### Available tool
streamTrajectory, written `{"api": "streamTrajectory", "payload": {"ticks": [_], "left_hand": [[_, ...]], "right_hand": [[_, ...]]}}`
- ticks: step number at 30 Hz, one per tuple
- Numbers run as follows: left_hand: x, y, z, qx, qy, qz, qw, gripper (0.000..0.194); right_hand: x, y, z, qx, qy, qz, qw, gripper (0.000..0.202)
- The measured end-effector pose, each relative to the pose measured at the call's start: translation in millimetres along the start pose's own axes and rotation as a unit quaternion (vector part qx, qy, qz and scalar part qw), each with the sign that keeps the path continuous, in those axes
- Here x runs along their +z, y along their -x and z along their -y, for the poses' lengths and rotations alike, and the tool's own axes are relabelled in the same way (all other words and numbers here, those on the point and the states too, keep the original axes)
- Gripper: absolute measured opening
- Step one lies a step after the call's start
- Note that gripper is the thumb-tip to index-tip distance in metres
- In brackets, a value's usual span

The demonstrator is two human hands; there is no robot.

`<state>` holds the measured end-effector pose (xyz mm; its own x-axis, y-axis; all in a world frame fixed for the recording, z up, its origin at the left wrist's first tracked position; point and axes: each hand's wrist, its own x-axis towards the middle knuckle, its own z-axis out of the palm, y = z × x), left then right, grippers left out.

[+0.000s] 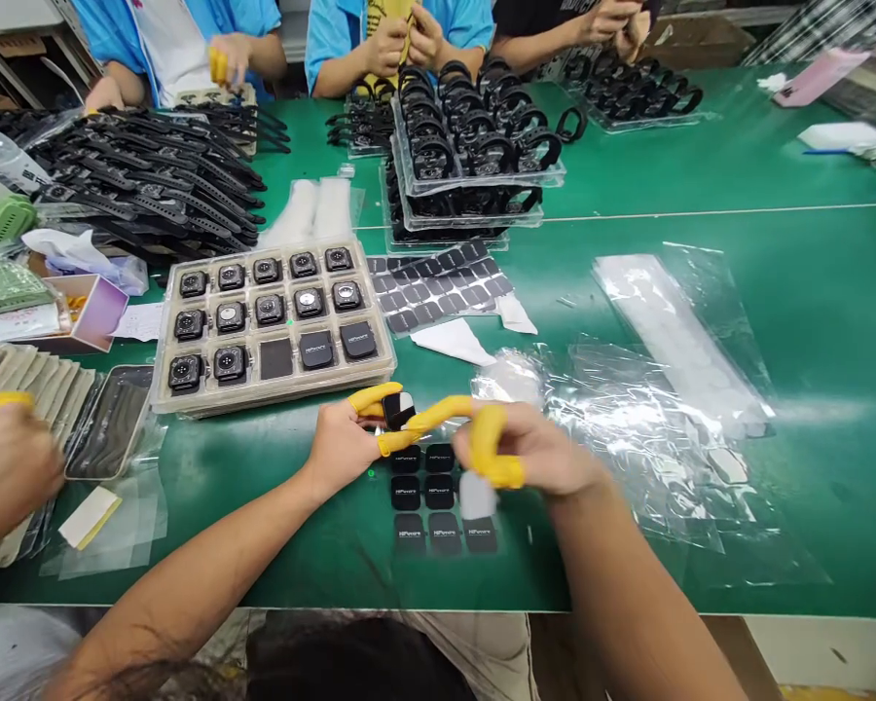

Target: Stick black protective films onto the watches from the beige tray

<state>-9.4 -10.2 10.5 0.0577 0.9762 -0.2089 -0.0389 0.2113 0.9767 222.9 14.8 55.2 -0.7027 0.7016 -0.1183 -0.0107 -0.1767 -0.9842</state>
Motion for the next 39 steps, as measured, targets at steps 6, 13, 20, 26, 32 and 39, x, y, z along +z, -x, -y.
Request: {"api": "streamTrajectory", "payload": {"ticks": [6, 13, 20, 26, 32, 39], "left_hand": [[-3.1, 1, 5, 0.029, 0.005, 0.020, 0.999, 0.065], [-2.9, -3, 1, 0.017, 0.055, 0.016, 0.998, 0.071], [-1.6, -2, 1, 0.007, 0.002, 0.005, 1.000, 0.065], [-1.0, -1, 2, 0.017, -0.017, 0.006, 1.000, 0.064], [-0.3, 0, 1, 0.021, -0.012, -0.014, 1.000, 0.063], [-0.2, -2, -1, 0.020, -0.022, -0.039, 0.999, 0.064]], "right_hand": [[14, -18, -12, 0.074, -0.037, 0.085, 0.993, 0.025], [8, -13, -5, 0.023, 0.009, 0.007, 1.000, 0.023], [5, -17, -3, -0.003, 0.000, -0.262, 0.965, 0.032], [23, -19, 2, 0.046, -0.013, -0.230, 0.972, 0.037], [27, -20, -6, 0.106, -0.063, -0.130, 0.984, 0.034], [10, -19, -3, 0.042, -0.049, -0.290, 0.955, 0.036]]}}
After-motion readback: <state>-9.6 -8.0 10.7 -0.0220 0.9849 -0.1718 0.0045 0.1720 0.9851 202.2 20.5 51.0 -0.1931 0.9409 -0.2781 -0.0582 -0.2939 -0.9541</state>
